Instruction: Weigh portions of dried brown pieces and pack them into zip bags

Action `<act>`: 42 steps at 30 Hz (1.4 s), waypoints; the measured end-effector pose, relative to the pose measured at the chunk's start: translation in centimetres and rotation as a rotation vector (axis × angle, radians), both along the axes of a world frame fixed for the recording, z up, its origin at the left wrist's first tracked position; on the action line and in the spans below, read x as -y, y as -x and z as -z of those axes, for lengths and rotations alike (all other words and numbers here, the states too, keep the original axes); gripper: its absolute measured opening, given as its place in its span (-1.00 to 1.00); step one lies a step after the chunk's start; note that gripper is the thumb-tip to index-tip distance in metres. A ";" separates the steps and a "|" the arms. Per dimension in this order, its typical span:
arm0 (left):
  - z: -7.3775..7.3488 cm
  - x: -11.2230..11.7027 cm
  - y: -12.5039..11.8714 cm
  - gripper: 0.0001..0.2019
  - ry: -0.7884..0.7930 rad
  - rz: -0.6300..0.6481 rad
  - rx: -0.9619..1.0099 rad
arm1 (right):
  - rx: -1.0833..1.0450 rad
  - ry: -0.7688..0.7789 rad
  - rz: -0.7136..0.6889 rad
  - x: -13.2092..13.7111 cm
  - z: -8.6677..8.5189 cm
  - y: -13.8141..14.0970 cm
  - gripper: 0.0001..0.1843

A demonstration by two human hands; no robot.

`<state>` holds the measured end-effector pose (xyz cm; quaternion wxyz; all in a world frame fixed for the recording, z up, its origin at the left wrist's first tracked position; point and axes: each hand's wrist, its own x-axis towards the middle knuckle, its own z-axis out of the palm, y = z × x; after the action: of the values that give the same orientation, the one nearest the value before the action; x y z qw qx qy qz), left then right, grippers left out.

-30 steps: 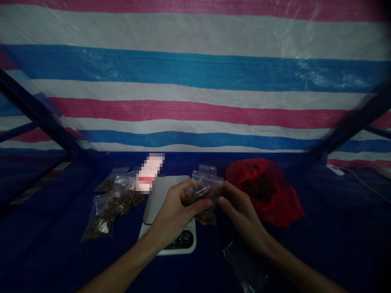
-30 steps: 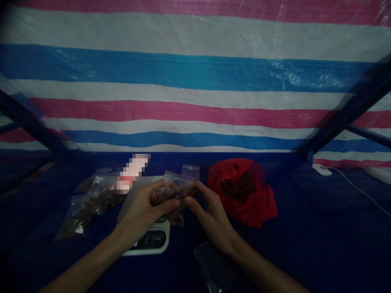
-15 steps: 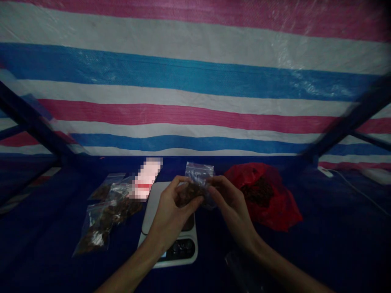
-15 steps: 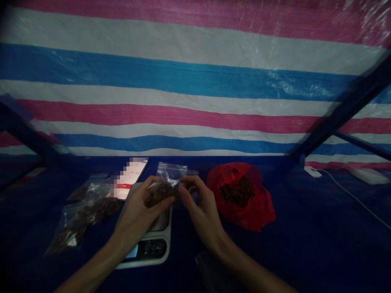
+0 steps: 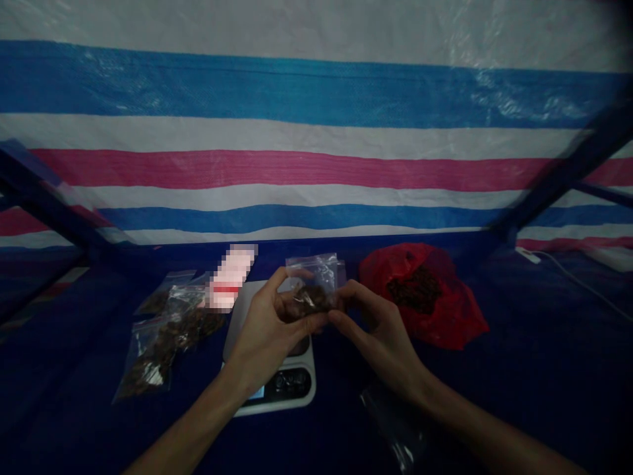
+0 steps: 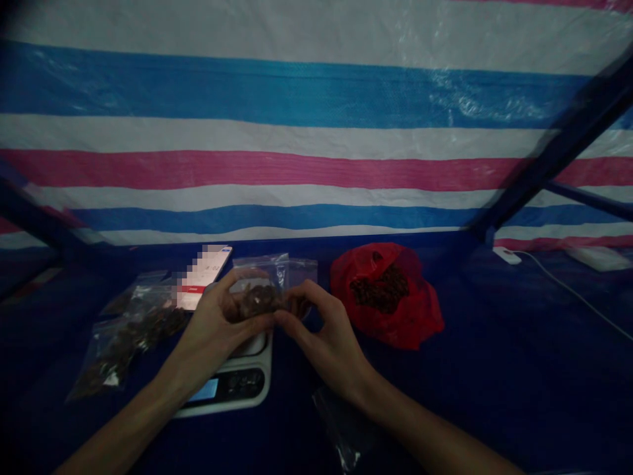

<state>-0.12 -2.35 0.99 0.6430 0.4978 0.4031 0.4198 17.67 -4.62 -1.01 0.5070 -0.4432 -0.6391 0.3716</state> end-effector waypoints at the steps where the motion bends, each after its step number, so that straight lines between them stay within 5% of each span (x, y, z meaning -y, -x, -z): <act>1: 0.0 0.0 0.0 -0.42 -0.001 0.015 -0.003 | 0.004 -0.003 -0.001 0.0 0.0 0.0 -0.82; 8: 1.0 -0.5 0.2 -0.75 -0.090 0.045 -0.066 | -0.201 0.068 -0.039 -0.8 0.8 -0.3 -0.80; 16: 1.1 -0.2 0.4 -0.67 -0.124 0.176 -0.164 | -0.278 0.119 0.005 -1.2 0.7 -0.4 -0.74; 22: 0.1 -0.1 0.7 -0.70 -0.323 -0.070 -0.215 | -0.276 0.161 -0.022 -1.1 0.4 -0.2 -0.69; 34: 0.7 -0.2 0.7 -0.69 -0.354 -0.102 -0.202 | -0.220 0.116 -0.076 -0.8 0.2 -0.3 -0.64; 42: 0.9 0.5 0.4 -0.70 -0.407 -0.147 -0.218 | -0.380 0.199 -0.126 -0.4 0.5 -0.4 -0.71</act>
<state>-0.53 -2.81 0.08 0.4496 0.6288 0.4125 0.4820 18.06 -4.22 -1.54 0.5479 -0.3723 -0.5188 0.5404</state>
